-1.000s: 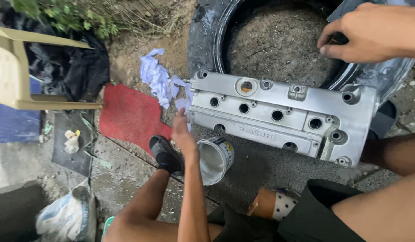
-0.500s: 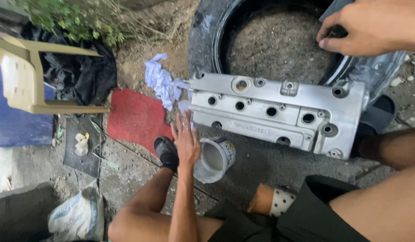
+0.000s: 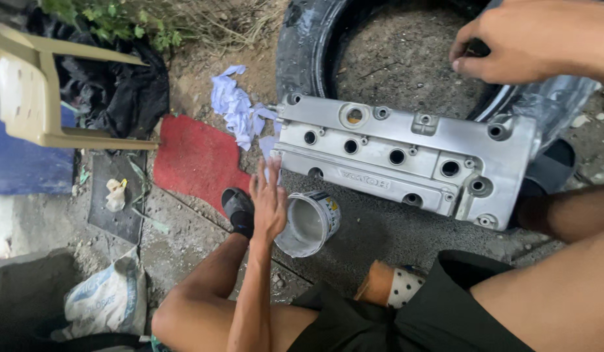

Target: The person sits on the ground and scrubs an aluminum motorcycle cylinder head with a green abrasive pad, periodically dipping the pad in a bucket of water and repositioning the part to scrub different surfaces.

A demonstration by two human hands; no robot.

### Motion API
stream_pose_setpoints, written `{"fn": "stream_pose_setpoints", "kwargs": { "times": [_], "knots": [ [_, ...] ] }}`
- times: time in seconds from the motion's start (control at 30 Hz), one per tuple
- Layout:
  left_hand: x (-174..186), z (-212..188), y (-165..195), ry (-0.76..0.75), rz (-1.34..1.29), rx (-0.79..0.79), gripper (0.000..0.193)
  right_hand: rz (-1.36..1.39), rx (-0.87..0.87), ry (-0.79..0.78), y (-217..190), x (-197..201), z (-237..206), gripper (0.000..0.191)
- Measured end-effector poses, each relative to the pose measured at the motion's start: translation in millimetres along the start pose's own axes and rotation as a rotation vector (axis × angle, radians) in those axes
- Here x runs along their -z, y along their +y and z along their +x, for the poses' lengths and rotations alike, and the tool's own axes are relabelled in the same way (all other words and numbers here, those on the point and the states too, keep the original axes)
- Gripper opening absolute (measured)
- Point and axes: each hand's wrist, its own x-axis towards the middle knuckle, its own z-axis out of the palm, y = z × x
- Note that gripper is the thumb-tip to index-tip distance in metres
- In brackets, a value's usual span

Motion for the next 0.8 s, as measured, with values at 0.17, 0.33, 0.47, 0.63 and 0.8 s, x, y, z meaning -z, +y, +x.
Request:
{"fn": "stream_pose_setpoints", "kwargs": {
  "times": [0.17,0.33,0.47,0.63,0.8],
  "knots": [
    [8.6,-12.6,-11.1,-0.043,0.182,0.035,0.058,0.073,-0.054,-0.026,-8.7,6.6,0.9,0.042],
    [19.7,-11.4,-2.5,0.141,0.02,0.089,0.051,0.159,0.067,0.162,-12.4,18.9,-2.8,0.048],
    [16.0,0.7,42.3,0.331,-0.044,0.049,0.031,0.301,-0.076,-0.004,-26.6,35.0,-18.3,0.048],
    [4.0,15.1,144.1,0.28,-0.47,-0.02,0.02,0.752,-0.02,-0.024,-63.3,31.1,-33.1,0.049],
    [-1.3,19.0,217.3,0.326,-0.593,-0.165,0.06,1.639,-0.161,-0.223,-117.2,1.0,-48.9,0.044]
  ]
}}
